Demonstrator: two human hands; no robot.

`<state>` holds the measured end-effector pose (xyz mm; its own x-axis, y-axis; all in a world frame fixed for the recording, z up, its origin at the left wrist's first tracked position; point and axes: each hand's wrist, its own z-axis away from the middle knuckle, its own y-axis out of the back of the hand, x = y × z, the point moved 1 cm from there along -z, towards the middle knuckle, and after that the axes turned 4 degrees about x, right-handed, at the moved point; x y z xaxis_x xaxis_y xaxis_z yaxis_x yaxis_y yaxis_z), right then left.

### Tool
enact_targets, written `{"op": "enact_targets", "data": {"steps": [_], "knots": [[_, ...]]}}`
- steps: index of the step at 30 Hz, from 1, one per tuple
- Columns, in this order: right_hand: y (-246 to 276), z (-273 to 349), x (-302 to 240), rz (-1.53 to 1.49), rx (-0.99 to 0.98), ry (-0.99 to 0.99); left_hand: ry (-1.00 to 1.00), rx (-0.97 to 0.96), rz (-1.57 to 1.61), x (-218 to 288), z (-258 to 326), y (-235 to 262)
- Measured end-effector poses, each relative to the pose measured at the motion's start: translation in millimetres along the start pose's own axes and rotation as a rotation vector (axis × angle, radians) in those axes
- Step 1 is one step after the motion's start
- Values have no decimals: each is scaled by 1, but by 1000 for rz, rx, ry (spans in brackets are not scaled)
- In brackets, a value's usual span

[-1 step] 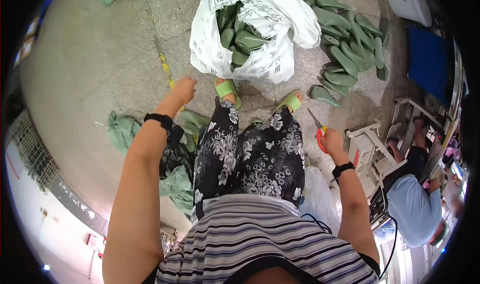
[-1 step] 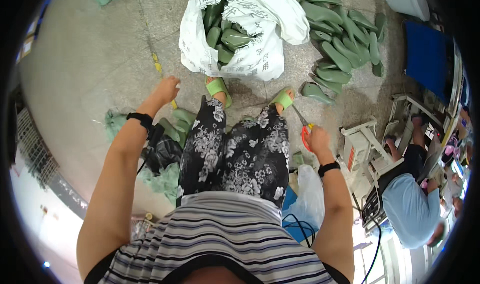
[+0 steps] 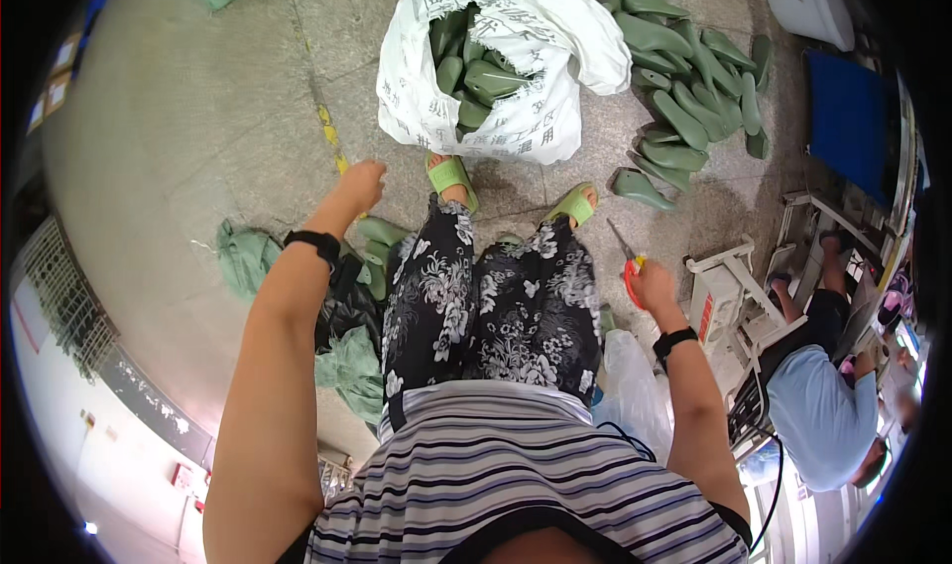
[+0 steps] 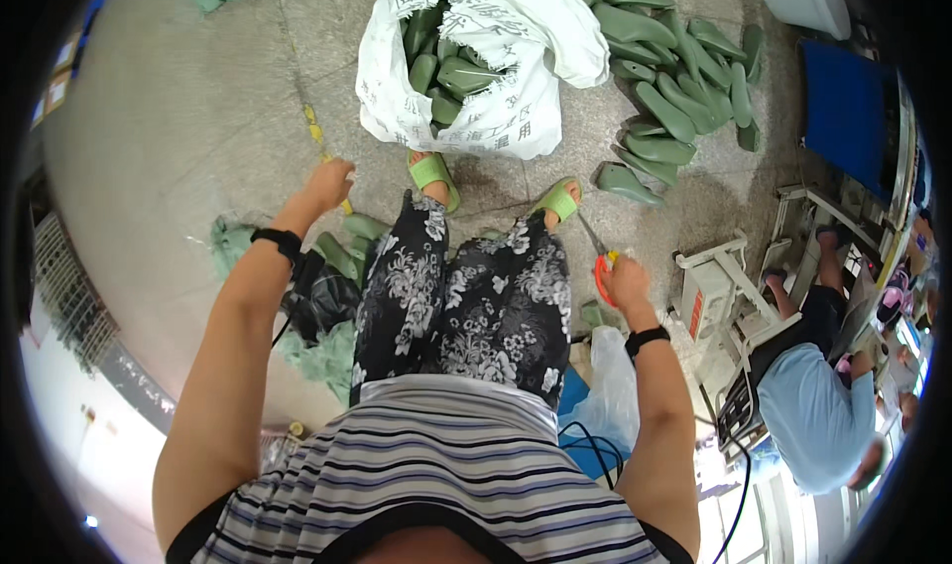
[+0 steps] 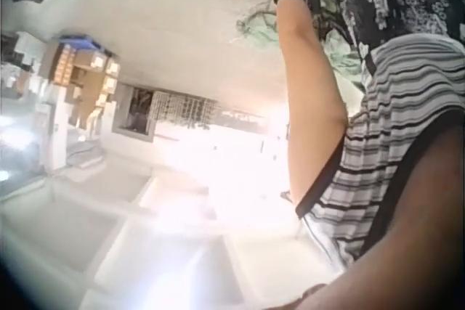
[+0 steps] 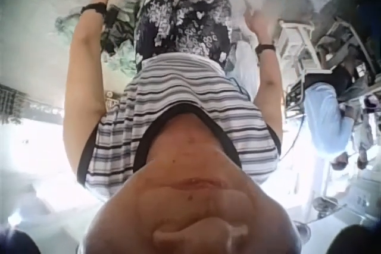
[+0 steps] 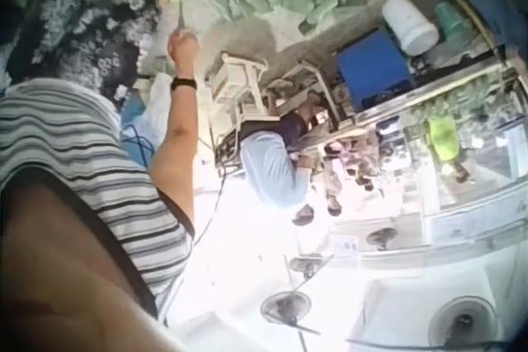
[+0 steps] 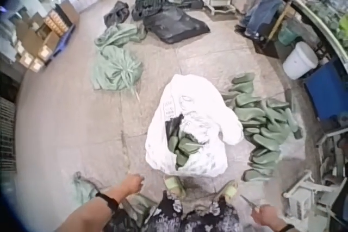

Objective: The person cuts open a white sack using shears, removes green shoe lasts, and places them onto a yellow workbench. They then pick up more shoe lasts from the floor and arrange them in a row on the table.

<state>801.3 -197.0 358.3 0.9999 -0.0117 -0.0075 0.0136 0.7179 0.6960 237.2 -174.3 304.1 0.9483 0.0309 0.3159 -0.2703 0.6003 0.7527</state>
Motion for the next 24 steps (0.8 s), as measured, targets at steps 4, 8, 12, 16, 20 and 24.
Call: {"op": "enact_targets", "data": {"steps": [4,8,12,16,20,24], "knots": [[0,45,14,-90,-65,-80,146,-42,0,24,62,9],[-7,63,64,-258,-42,-57,274,-109,24,91,99,-3],[-3,60,111,-286,35,-140,171,-2,230,157,100,-29],[20,21,103,-310,194,-111,-2,169,267,217,32,-42],[27,-29,61,-521,254,2,-65,201,300,221,-58,-44],[-11,-61,21,-728,62,3,70,277,245,193,-117,-62]]}}
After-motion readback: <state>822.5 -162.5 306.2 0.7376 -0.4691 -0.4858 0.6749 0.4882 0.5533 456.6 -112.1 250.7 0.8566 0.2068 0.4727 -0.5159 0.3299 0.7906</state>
